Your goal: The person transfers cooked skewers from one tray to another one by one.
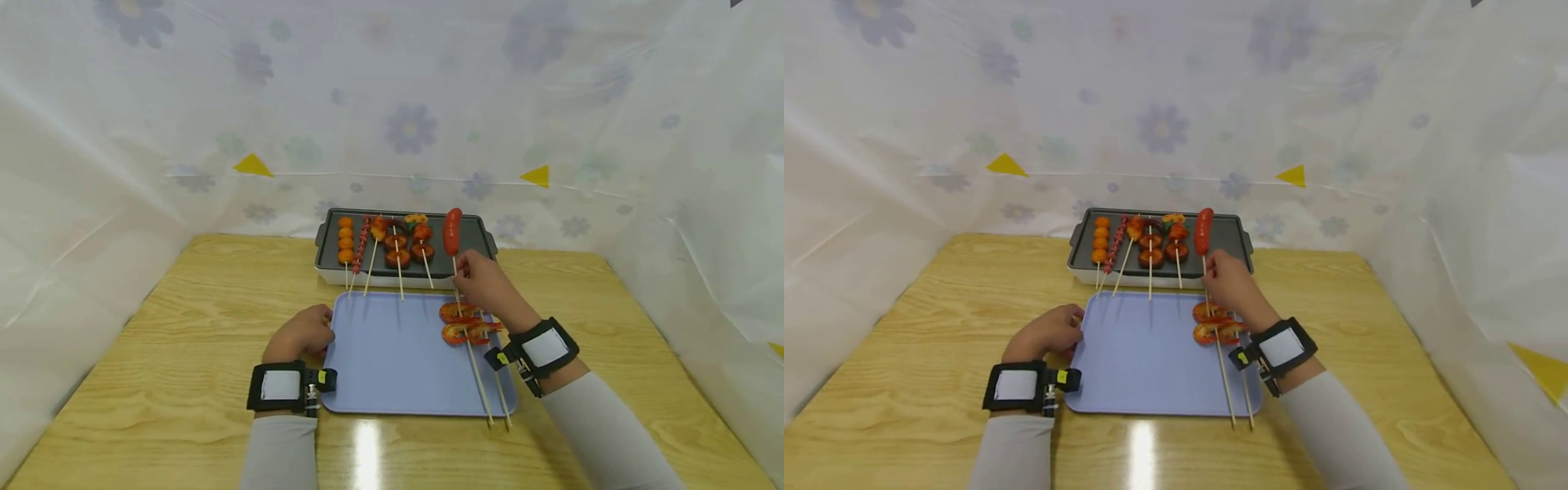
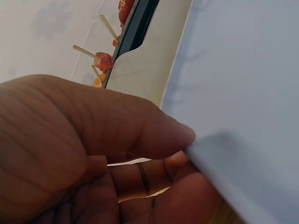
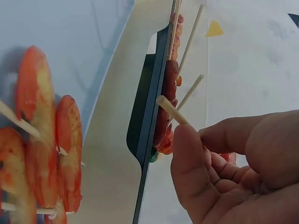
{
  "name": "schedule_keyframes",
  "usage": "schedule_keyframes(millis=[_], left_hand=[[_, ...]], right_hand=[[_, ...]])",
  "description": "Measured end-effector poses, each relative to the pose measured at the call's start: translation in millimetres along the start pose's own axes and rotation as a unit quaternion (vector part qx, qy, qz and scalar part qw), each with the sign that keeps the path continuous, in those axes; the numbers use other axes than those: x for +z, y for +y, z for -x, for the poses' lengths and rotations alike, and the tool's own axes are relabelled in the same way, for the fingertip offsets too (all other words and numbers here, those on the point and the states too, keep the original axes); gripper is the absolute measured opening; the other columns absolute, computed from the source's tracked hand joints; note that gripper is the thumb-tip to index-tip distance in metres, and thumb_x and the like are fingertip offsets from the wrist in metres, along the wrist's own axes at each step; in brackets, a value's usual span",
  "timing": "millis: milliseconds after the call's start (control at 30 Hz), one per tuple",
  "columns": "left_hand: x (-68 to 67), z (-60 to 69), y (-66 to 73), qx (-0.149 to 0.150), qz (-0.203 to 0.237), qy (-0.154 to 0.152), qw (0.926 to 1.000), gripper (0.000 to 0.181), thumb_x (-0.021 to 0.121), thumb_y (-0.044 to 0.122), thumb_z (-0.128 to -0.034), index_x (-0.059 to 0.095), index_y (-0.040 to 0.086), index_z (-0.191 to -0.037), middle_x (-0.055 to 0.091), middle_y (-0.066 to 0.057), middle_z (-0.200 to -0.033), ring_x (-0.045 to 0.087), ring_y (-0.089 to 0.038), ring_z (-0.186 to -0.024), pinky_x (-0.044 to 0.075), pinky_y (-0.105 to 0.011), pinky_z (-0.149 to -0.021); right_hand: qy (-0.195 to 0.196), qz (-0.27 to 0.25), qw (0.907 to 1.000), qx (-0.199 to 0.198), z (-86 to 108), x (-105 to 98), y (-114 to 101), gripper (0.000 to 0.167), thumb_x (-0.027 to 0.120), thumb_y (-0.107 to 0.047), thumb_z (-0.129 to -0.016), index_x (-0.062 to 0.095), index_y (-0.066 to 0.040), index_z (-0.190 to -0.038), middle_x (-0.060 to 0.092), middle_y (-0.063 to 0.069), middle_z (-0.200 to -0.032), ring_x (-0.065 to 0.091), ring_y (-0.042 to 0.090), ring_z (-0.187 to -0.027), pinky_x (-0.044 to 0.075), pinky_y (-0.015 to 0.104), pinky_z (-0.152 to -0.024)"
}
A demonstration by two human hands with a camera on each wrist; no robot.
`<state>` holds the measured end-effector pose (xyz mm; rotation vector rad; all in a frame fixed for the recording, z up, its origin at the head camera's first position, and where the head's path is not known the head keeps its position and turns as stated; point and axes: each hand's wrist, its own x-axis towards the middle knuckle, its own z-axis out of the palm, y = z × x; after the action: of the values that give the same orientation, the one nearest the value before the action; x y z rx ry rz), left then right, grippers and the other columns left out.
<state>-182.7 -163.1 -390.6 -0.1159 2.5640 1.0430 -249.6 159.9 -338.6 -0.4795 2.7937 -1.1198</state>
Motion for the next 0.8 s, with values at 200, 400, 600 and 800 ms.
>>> schedule_keyframes(millis=[200, 400, 600, 800], left_hand=[[-1.0, 2.1, 1.0, 0.006, -0.003, 0.002, 1.0000, 0.050, 0.054, 0.000, -0.0846, 0.049, -0.008, -0.133, 0.060, -0.014, -0.092, 0.062, -0.023, -0.065, 0.050, -0.033, -0.061], [-0.8, 1.7, -0.2, 0.006, -0.005, 0.007, 0.9999, 0.050, 0.054, 0.000, -0.0845, 0.049, -0.008, -0.134, 0.061, -0.015, -0.096, 0.063, -0.022, -0.066, 0.051, -0.033, -0.061], [0.0, 0.7, 0.2, 0.001, -0.006, 0.005, 1.0000, 0.051, 0.055, 0.001, -0.0843, 0.049, -0.006, -0.134, 0.061, -0.014, -0.096, 0.062, -0.022, -0.066, 0.050, -0.032, -0.061], [-0.4, 0.8, -0.6, 0.005, -0.012, 0.004, 0.9999, 0.050, 0.054, 0.001, -0.0839, 0.050, -0.006, -0.133, 0.060, -0.013, -0.093, 0.061, -0.022, -0.065, 0.049, -0.032, -0.059]], right_hand=[[-0.004, 0.003, 0.9999, -0.011, 16.6, 6, 2, 0.013, 0.050, -0.008, -0.098, 0.050, 0.001, -0.108, 0.058, 0.012, -0.086, 0.052, 0.021, -0.060, 0.042, 0.034, -0.054], [-0.019, 0.009, 0.9996, -0.019, 32.7, 11, 3, 0.010, 0.053, -0.006, -0.097, 0.050, 0.000, -0.105, 0.053, 0.008, -0.078, 0.045, 0.017, -0.055, 0.037, 0.031, -0.049], [-0.026, 0.030, 0.9991, -0.015, 47.0, 13, 6, 0.007, 0.054, -0.004, -0.095, 0.048, -0.002, -0.099, 0.047, 0.005, -0.071, 0.043, 0.017, -0.054, 0.035, 0.032, -0.049], [-0.054, 0.012, 0.9984, 0.013, 60.6, 19, 9, 0.011, 0.054, -0.002, -0.096, 0.050, 0.002, -0.105, 0.054, 0.007, -0.074, 0.055, 0.018, -0.056, 0.045, 0.034, -0.051]])
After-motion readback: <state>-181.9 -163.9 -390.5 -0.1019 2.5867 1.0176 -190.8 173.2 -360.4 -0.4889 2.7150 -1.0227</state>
